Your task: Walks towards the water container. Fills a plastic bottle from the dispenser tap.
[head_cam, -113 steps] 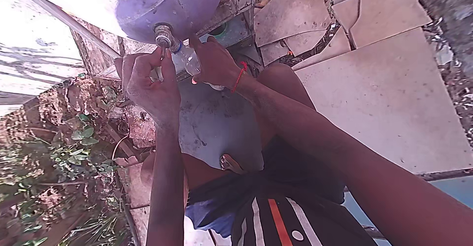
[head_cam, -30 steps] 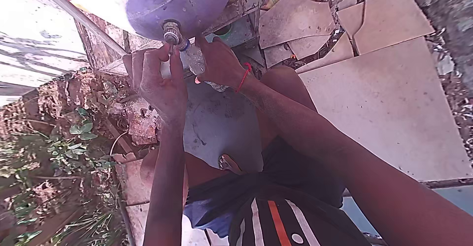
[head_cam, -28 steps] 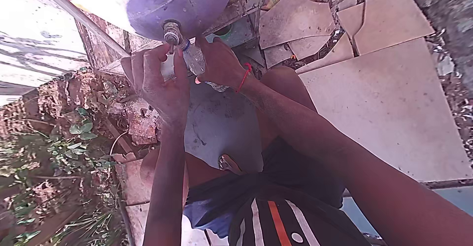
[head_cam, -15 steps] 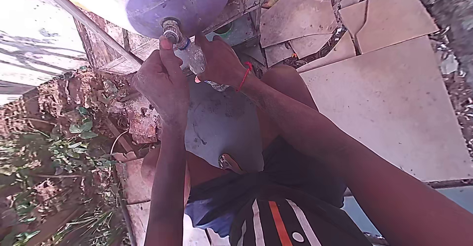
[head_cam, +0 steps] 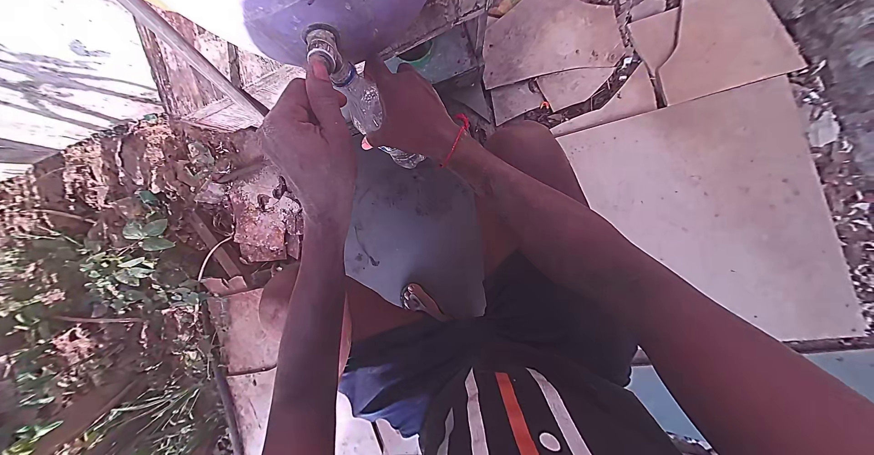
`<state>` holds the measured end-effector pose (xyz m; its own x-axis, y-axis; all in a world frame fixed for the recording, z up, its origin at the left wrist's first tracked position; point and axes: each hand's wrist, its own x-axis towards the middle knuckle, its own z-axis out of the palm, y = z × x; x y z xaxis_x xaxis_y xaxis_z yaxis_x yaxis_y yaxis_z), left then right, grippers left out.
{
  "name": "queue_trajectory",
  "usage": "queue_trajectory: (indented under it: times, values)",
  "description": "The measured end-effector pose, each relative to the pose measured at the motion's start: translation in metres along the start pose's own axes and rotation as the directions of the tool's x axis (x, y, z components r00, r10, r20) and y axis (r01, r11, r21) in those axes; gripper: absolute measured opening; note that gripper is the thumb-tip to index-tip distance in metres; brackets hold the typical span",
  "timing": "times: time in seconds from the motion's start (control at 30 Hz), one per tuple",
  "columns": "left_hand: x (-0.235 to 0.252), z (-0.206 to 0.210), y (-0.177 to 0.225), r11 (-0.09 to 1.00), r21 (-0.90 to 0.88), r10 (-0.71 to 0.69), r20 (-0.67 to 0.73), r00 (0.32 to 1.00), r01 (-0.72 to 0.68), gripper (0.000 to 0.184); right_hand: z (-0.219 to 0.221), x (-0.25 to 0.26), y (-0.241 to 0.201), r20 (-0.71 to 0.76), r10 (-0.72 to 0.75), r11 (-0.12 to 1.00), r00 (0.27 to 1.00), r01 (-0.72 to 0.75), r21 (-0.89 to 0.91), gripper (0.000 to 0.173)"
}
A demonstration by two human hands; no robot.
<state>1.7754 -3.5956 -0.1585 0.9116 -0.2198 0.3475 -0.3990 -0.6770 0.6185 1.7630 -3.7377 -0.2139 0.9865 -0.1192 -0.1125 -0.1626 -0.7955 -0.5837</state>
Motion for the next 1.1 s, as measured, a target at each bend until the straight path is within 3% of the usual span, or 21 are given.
queue_trajectory:
  times: [0.13,0.3,0.57,0.73,0.83,0.97,1.1]
  values:
    - [-0.001,0.001,0.004,0.988,0.152,0.009,-0.038,0.999,-0.003,0.045,0.001,0.000,0.001,-0.006,-0.006,1.000,1.000,0.006,0.013,0.102]
    - [-0.005,0.006,0.007,0.915,0.396,0.128,-0.109,0.986,-0.075,0.046,0.002,0.001,0.001,0.000,-0.015,1.000,1.000,0.015,0.006,0.103]
    - [-0.005,0.003,0.013,0.929,0.368,0.076,-0.120,0.990,-0.027,0.041,-0.001,0.000,0.001,0.000,-0.010,1.000,1.000,0.010,-0.005,0.099]
    - [-0.008,0.005,0.008,0.892,0.437,0.203,-0.160,0.966,-0.115,0.037,-0.001,0.000,0.001,-0.015,-0.016,1.000,1.000,0.015,-0.005,0.100]
    - [-0.013,-0.005,0.006,0.880,0.438,0.239,-0.076,0.968,-0.183,0.024,-0.001,-0.001,0.000,-0.015,-0.007,1.000,1.000,0.007,-0.005,0.099]
    - [-0.004,-0.005,-0.009,0.893,0.406,0.272,-0.147,0.951,-0.193,0.017,-0.002,-0.001,0.000,-0.006,-0.008,1.000,1.000,0.008,-0.003,0.097]
    - [-0.008,-0.012,-0.002,0.936,0.324,0.169,-0.069,0.983,-0.139,0.034,-0.001,0.000,-0.001,-0.014,0.011,1.000,1.000,-0.011,-0.004,0.100]
